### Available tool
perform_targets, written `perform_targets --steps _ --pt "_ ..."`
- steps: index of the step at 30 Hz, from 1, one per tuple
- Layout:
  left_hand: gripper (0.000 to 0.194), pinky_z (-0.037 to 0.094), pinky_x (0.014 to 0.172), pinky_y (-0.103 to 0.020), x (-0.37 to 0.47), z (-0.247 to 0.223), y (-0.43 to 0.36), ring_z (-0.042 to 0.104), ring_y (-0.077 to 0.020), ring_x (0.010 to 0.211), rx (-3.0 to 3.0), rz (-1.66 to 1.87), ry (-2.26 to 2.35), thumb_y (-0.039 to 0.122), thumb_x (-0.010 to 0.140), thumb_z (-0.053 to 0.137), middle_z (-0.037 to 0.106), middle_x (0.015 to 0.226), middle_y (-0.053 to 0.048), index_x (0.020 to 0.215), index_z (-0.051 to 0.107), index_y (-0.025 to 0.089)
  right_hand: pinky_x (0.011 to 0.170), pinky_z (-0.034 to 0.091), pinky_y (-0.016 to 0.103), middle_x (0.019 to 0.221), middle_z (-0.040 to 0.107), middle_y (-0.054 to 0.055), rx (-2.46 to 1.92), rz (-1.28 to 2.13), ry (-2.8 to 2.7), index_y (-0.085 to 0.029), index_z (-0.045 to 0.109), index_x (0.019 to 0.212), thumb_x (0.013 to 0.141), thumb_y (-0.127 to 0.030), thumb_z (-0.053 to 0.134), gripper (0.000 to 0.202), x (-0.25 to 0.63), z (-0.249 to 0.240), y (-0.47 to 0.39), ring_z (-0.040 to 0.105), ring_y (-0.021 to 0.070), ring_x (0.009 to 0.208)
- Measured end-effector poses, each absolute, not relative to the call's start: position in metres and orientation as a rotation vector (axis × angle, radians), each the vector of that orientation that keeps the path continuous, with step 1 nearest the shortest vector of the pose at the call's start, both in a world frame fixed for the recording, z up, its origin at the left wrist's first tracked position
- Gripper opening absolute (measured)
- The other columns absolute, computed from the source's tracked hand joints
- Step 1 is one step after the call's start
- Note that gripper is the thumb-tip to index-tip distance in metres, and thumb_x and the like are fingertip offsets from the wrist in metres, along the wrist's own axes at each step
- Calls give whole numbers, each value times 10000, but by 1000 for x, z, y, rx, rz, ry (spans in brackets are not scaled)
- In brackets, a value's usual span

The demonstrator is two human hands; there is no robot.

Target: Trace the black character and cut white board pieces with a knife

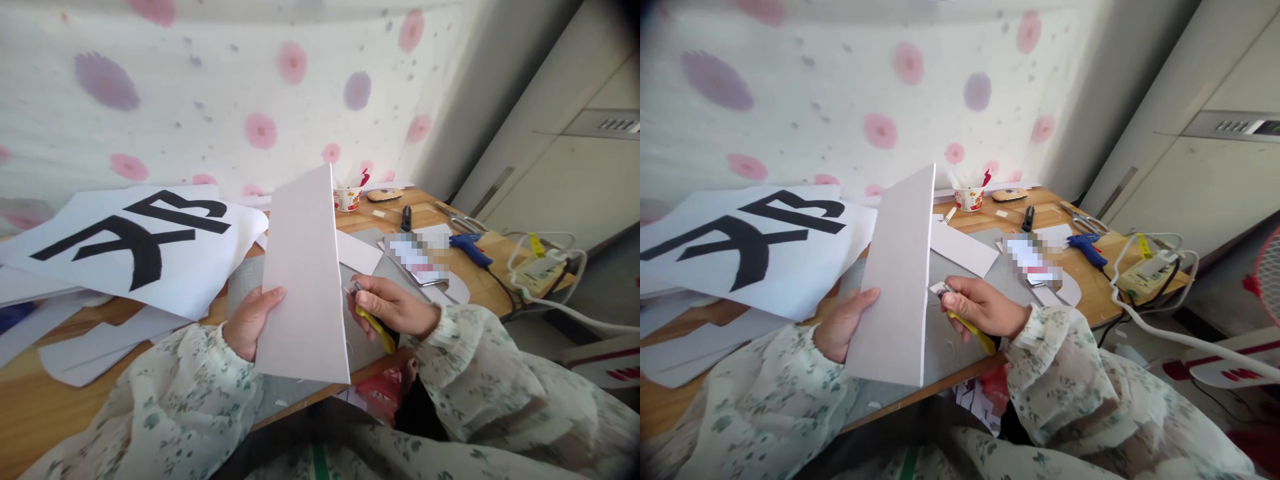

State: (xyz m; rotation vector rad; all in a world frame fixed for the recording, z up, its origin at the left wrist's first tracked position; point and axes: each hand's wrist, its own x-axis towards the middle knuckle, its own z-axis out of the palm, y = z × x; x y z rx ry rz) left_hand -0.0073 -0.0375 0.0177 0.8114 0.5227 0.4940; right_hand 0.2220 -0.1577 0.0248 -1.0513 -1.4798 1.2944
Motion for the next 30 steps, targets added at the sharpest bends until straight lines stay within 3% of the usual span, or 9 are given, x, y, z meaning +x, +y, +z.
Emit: perform_targets --steps 17,30 --pt "553 588 951 -448 -8 19 -40 715 -400 1105 839 432 529 337 686 888 806 1032 -118 1181 712 165 414 406 190 593 508 -69 -1063 1273 -1569 -216 458 772 933 -708 517 521 215 35 -158 492 74 442" --pt "539 625 803 -405 -9 18 -40 745 -393 1017 860 393 522 390 667 905 806 994 -124 1113 724 147 415 401 197 579 510 -68 -1051 1278 -1579 -219 454 768 944 -709 494 521 213 35 -159 484 75 429"
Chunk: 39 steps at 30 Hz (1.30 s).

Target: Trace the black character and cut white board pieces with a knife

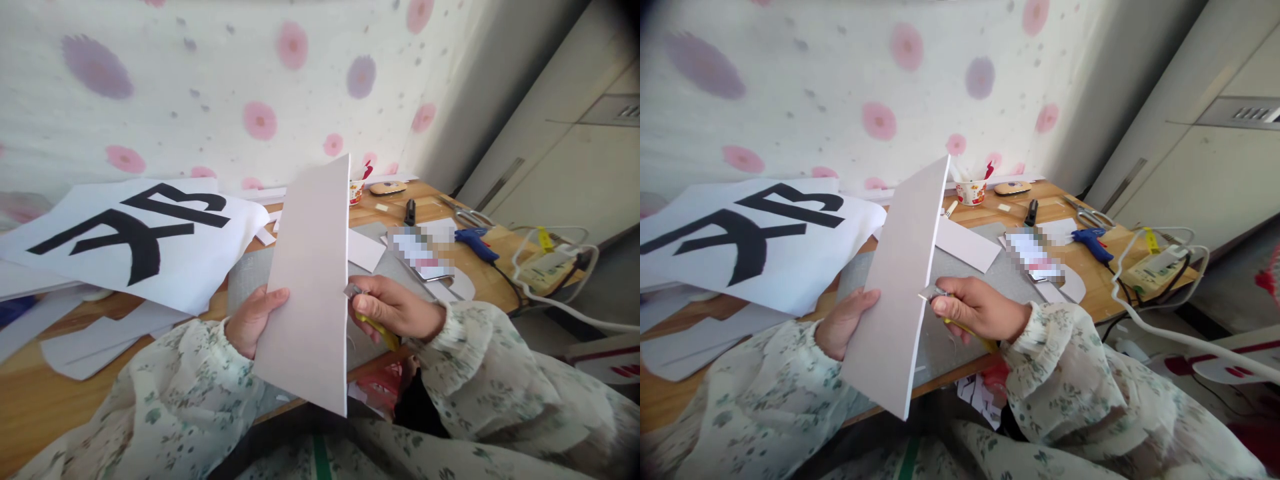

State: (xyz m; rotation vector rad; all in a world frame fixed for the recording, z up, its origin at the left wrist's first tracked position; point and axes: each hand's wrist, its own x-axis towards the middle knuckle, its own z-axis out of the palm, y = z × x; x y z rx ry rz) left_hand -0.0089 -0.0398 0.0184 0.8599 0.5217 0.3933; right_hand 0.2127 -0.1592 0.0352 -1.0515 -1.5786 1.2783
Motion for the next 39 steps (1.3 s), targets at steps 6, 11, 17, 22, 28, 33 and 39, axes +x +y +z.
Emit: perform_targets --steps 6,11,17,22,28,33,39 --pt "637 619 839 -435 -8 16 -40 745 -400 1013 853 386 513 387 671 895 805 998 -126 1220 685 144 418 381 199 594 505 -67 -1077 1243 -1606 -218 459 769 942 -717 488 528 210 36 -161 485 74 435" --pt "498 617 739 -357 -8 17 -41 771 -353 899 871 372 484 382 686 897 810 936 -117 1087 734 137 435 387 213 567 491 -70 -1102 1114 -1552 -226 449 775 943 -725 474 527 209 42 -156 470 83 446" --pt "492 585 616 -303 -9 16 -42 777 -322 834 875 364 456 374 710 890 813 934 -107 1115 734 144 431 393 213 570 507 -65 -1106 1143 -1588 -227 444 767 946 -730 459 534 213 43 -157 494 86 442" --pt "560 579 601 -294 -10 13 -41 776 -296 785 874 359 434 378 716 889 814 969 -123 1180 716 116 422 386 212 575 503 -62 -1093 1200 -1629 -224 453 769 948 -726 458 533 212 40 -163 490 84 428" --pt "518 597 594 -295 -10 9 -36 779 -291 772 870 337 382 385 733 877 812 986 -128 1147 727 113 435 392 211 579 504 -58 -1085 1161 -1692 -218 464 774 962 -711 448 528 209 40 -162 497 88 449" --pt "426 617 635 -295 -9 7 -35 782 -275 792 852 334 333 356 751 870 810 1009 -132 1077 739 116 450 373 211 564 499 -65 -1097 1077 -1606 -218 433 780 965 -711 449 526 209 41 -157 480 81 447" --pt "356 616 623 -287 -10 4 -36 778 -252 735 838 336 302 355 767 863 813 998 -125 1018 756 125 449 375 209 569 511 -65 -1070 1121 -1613 -218 428 793 973 -700 444 515 208 37 -159 496 80 435"
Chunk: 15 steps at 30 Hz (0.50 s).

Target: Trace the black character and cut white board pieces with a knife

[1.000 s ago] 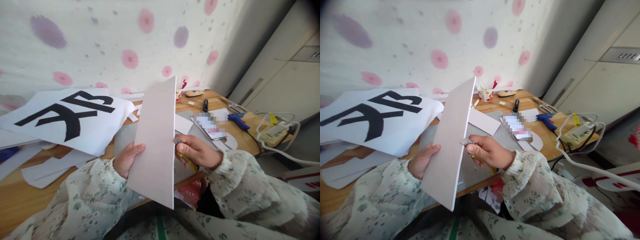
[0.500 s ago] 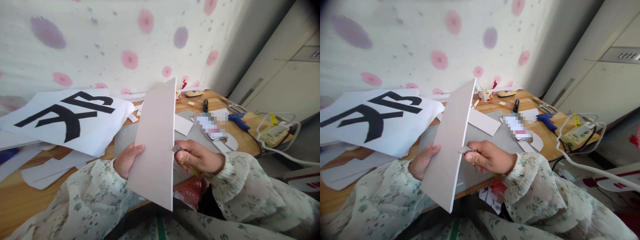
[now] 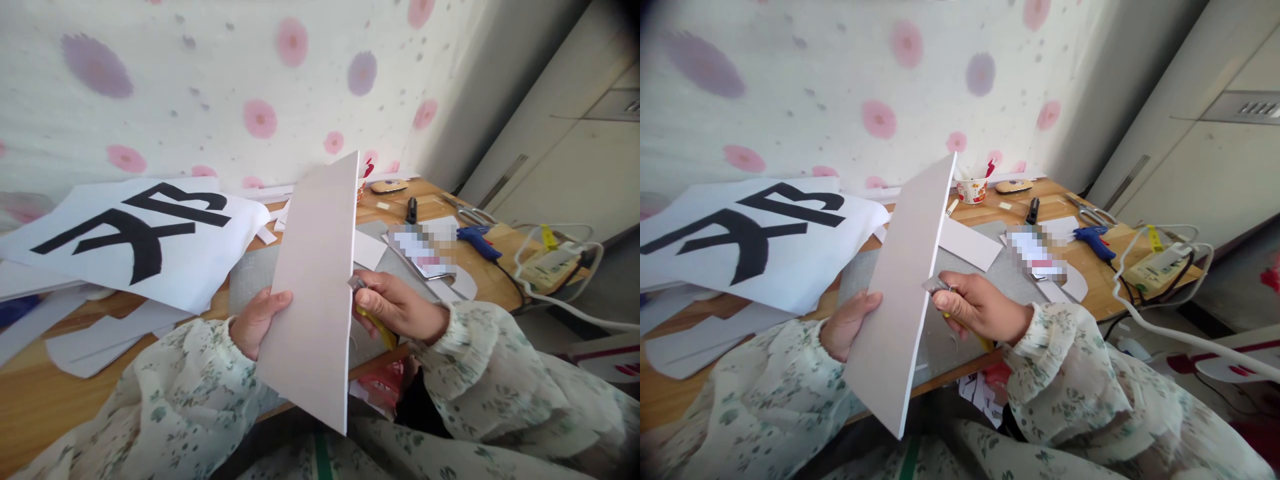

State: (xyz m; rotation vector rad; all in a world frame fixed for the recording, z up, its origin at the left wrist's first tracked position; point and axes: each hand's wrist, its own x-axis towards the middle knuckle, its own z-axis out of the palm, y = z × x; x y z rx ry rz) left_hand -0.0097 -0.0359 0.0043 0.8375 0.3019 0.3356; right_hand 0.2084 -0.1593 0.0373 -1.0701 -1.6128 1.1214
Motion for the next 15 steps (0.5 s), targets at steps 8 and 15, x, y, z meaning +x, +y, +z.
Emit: perform_targets --steps 8,15 --pt "393 603 595 -292 -9 5 -38 763 -239 656 816 315 291 386 785 843 814 984 -130 1052 757 110 437 380 205 578 503 -63 -1037 1153 -1683 -213 461 789 983 -680 448 505 205 35 -165 484 83 439" --pt "454 627 698 -310 -8 7 -39 779 -262 766 813 317 308 399 757 859 812 973 -142 1075 753 93 441 378 208 578 501 -55 -1057 1102 -1673 -209 465 787 985 -677 448 508 204 37 -164 484 85 452"
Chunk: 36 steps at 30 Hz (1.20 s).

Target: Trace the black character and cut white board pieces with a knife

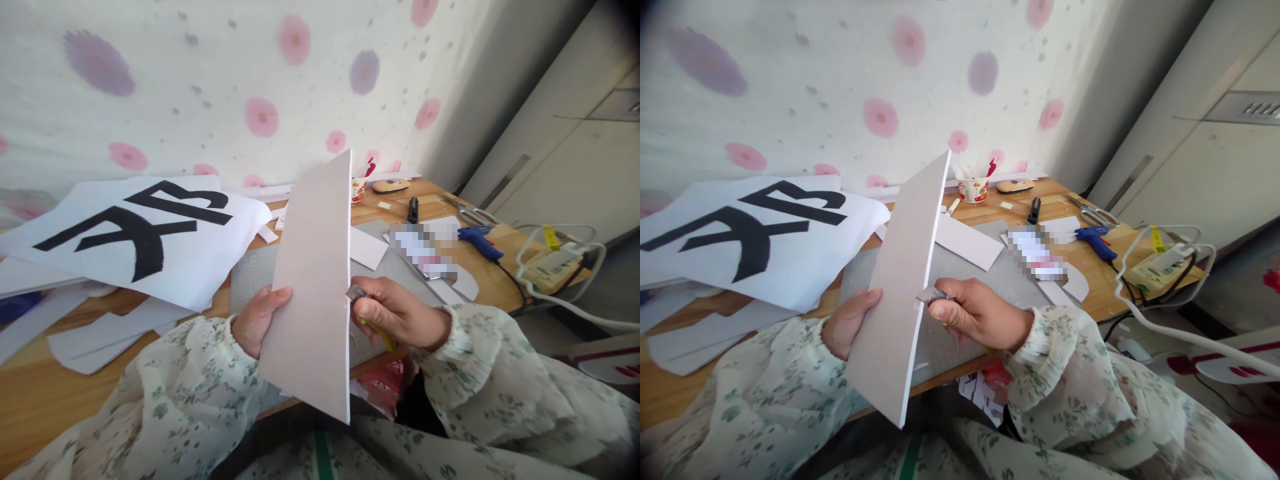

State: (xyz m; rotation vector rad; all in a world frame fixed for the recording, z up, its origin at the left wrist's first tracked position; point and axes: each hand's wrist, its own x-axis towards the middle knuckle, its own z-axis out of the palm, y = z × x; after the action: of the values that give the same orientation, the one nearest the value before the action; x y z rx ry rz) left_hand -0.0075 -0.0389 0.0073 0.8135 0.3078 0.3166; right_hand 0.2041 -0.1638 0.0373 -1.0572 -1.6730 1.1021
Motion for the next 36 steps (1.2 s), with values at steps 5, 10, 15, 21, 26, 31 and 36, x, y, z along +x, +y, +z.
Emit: perform_targets --steps 5,10,15,21,26,31,36 --pt "426 616 645 -289 -9 6 -38 780 -269 778 823 340 338 377 763 857 811 968 -144 1063 754 92 448 376 208 566 499 -55 -1072 1038 -1725 -211 463 780 992 -679 424 516 205 40 -163 482 87 457" --pt "445 631 706 -321 -10 2 -38 781 -289 814 825 353 350 392 750 862 810 963 -153 1057 752 89 443 374 212 571 502 -46 -1080 1068 -1772 -218 453 770 987 -699 400 531 205 37 -166 491 96 463" --pt "424 630 705 -319 -9 5 -38 777 -273 766 807 343 342 383 746 867 811 927 -144 1028 754 87 431 359 200 568 510 -49 -1057 1098 -1805 -211 465 789 998 -672 414 509 203 35 -168 485 89 452" --pt "414 598 566 -298 -8 10 -39 739 -227 592 781 332 318 372 743 861 812 913 -126 1028 737 98 461 341 194 564 512 -48 -995 1087 -1887 -203 487 778 1024 -625 405 496 200 37 -172 462 88 497" --pt "449 608 548 -337 -11 8 -36 730 -250 533 763 319 327 379 764 836 807 811 -94 1109 717 117 458 308 200 560 473 -59 -958 1106 -1934 -194 518 808 1026 -599 438 467 198 39 -173 419 82 491" --pt "504 612 566 -341 -12 7 -33 764 -285 642 730 316 351 377 774 822 813 868 -99 1192 697 125 472 325 197 580 496 -48 -985 1088 -1880 -192 515 806 1030 -597 430 470 197 37 -172 443 85 513" --pt "535 619 614 -336 -11 5 -33 782 -321 791 691 347 376 329 765 812 814 926 -117 1240 679 122 485 324 202 603 509 -42 -1000 1036 -1878 -197 499 787 1035 -580 435 460 197 37 -172 442 85 526"
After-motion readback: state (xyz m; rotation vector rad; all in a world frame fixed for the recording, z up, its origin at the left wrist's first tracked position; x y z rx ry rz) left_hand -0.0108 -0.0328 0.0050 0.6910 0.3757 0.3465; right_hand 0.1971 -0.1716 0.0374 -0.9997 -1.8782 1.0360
